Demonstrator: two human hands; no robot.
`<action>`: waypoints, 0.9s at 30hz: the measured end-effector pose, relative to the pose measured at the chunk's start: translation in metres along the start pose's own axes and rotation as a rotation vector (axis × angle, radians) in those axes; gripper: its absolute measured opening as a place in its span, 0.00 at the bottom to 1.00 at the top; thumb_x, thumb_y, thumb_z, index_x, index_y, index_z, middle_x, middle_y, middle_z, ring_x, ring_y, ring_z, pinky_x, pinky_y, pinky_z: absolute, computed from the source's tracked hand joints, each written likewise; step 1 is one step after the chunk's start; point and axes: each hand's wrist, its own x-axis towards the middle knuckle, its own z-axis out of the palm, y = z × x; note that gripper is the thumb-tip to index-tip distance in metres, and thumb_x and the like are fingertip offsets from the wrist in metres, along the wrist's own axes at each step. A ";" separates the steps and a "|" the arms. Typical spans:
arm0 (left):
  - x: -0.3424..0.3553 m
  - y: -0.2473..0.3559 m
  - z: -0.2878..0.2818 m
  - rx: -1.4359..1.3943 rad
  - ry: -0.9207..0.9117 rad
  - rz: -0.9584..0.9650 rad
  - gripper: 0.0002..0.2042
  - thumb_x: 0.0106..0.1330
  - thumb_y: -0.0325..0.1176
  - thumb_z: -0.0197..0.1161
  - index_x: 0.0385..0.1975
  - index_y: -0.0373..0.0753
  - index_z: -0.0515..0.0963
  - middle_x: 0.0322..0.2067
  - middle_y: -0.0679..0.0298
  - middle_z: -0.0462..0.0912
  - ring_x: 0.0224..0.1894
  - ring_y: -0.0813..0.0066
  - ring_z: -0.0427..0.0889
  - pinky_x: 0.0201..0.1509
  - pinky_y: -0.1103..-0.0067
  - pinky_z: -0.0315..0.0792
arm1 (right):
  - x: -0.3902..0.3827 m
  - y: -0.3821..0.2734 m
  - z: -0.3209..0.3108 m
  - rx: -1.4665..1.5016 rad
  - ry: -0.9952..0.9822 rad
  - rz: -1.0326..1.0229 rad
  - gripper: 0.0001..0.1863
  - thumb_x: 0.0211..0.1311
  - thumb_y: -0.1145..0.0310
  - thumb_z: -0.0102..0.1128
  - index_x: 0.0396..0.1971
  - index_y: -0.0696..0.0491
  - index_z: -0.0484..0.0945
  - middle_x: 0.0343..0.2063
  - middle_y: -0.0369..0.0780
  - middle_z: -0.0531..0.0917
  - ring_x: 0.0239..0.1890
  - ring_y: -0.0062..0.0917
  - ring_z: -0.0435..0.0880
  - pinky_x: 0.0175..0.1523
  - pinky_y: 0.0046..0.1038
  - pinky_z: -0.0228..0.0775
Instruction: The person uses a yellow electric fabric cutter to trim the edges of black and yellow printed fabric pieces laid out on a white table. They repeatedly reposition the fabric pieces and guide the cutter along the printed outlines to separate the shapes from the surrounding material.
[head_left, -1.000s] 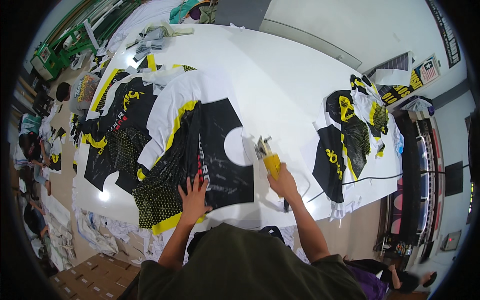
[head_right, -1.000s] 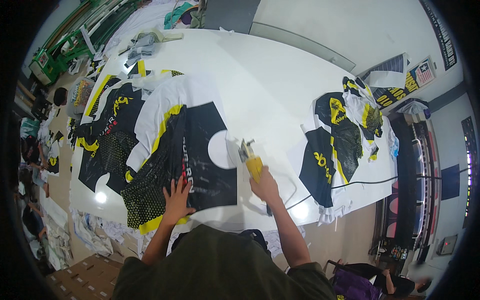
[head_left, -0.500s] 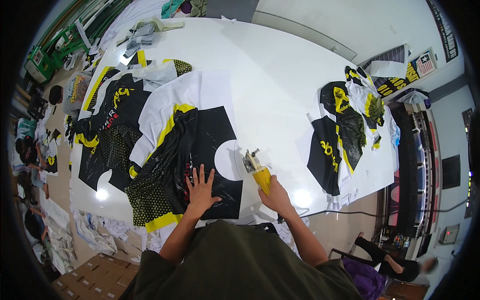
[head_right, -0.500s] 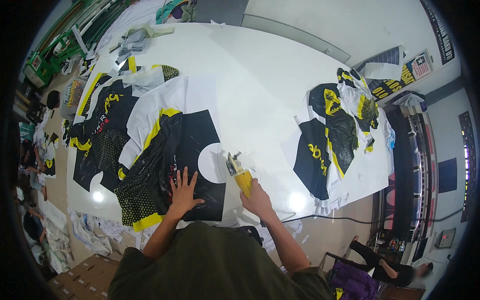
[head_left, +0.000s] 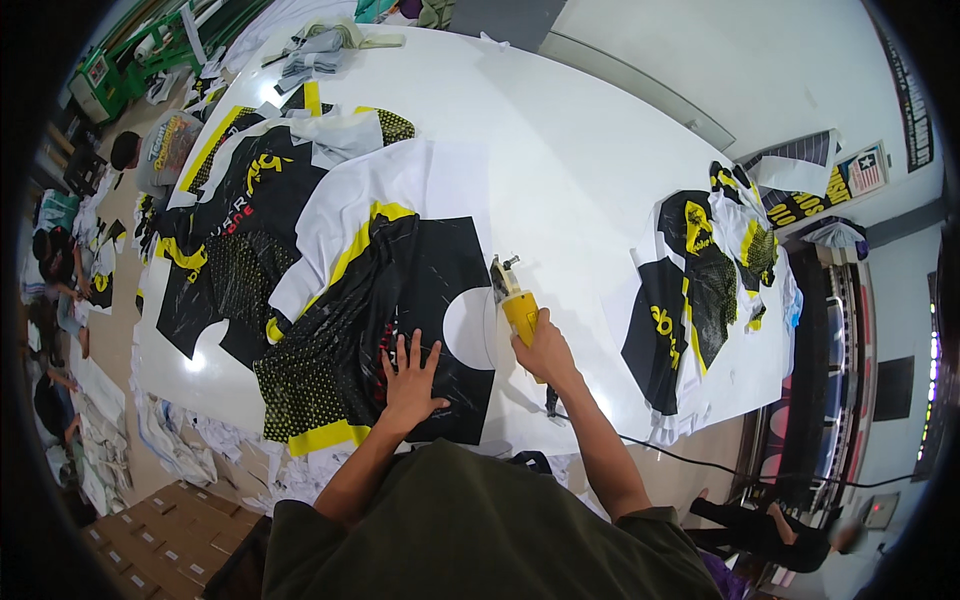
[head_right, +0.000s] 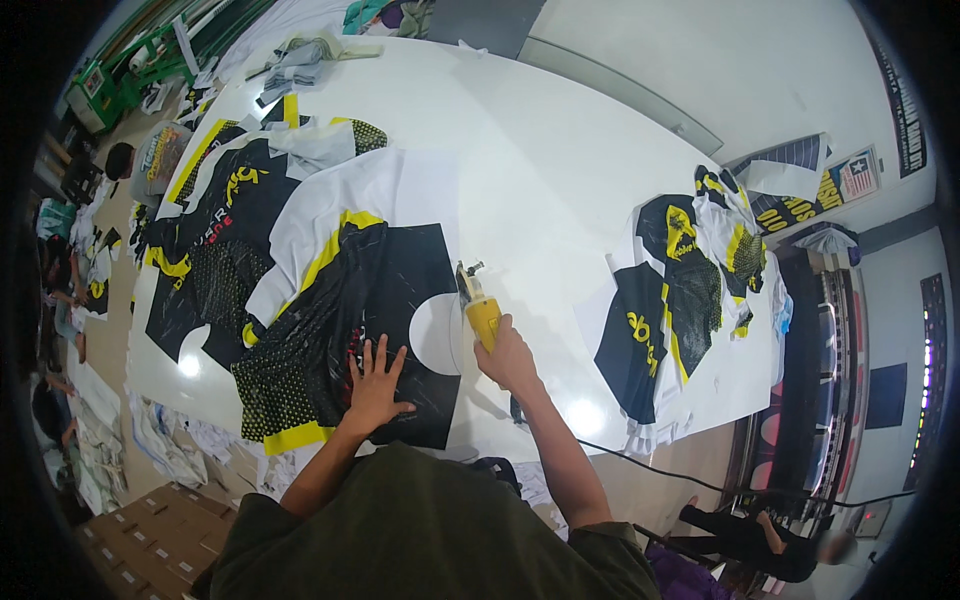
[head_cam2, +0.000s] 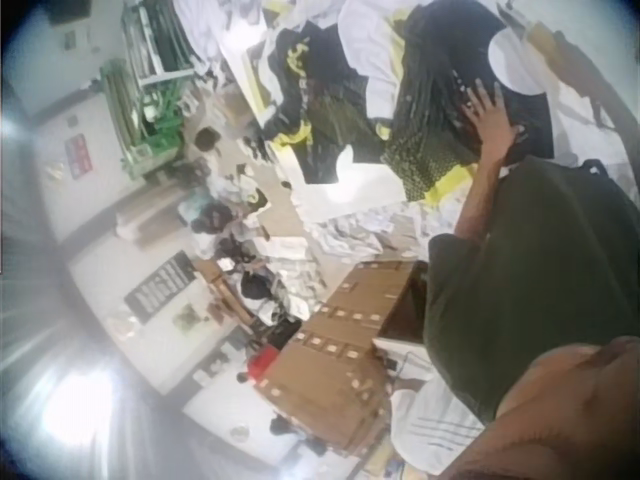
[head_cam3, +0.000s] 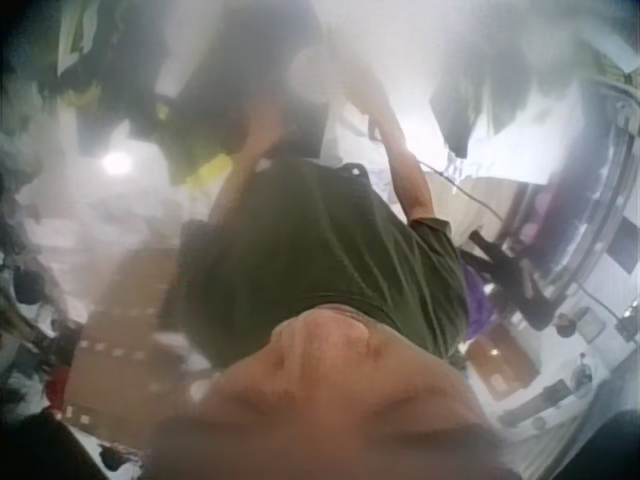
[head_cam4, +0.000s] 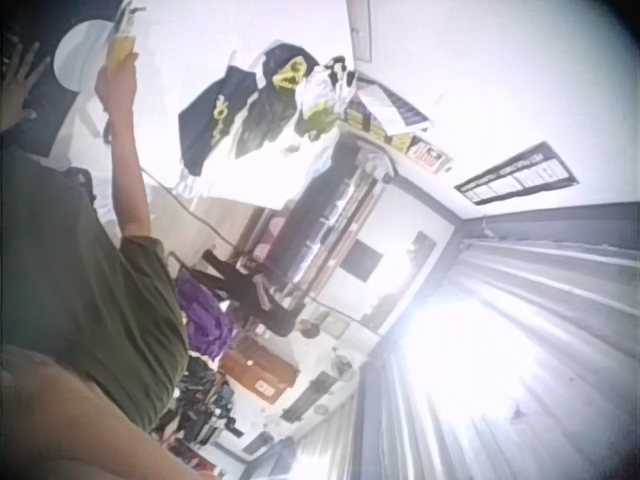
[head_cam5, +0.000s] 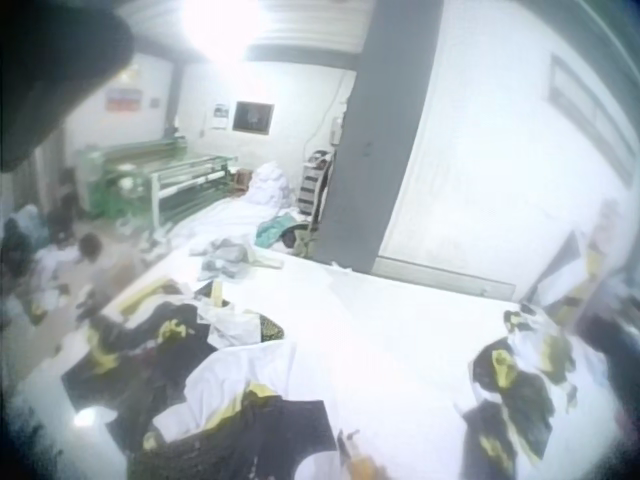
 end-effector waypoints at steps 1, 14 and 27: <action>0.000 -0.001 0.002 0.003 0.001 0.002 0.60 0.43 0.53 0.83 0.78 0.49 0.54 0.79 0.46 0.40 0.80 0.36 0.40 0.76 0.37 0.39 | 0.004 -0.001 0.000 -0.005 0.002 -0.008 0.29 0.62 0.57 0.64 0.48 0.66 0.64 0.35 0.66 0.83 0.37 0.60 0.86 0.43 0.50 0.81; 0.002 -0.004 0.004 0.012 0.001 -0.003 0.59 0.45 0.54 0.83 0.79 0.51 0.54 0.80 0.48 0.40 0.80 0.38 0.39 0.76 0.36 0.40 | 0.081 -0.031 -0.007 -0.015 0.024 -0.029 0.31 0.61 0.57 0.64 0.50 0.66 0.64 0.37 0.67 0.83 0.40 0.61 0.86 0.44 0.51 0.81; -0.004 0.002 0.007 0.005 0.019 -0.011 0.59 0.42 0.54 0.83 0.78 0.53 0.57 0.80 0.52 0.41 0.81 0.41 0.40 0.73 0.32 0.42 | 0.185 -0.071 -0.019 -0.024 0.026 -0.104 0.35 0.59 0.55 0.63 0.56 0.65 0.63 0.43 0.63 0.83 0.45 0.58 0.86 0.50 0.49 0.81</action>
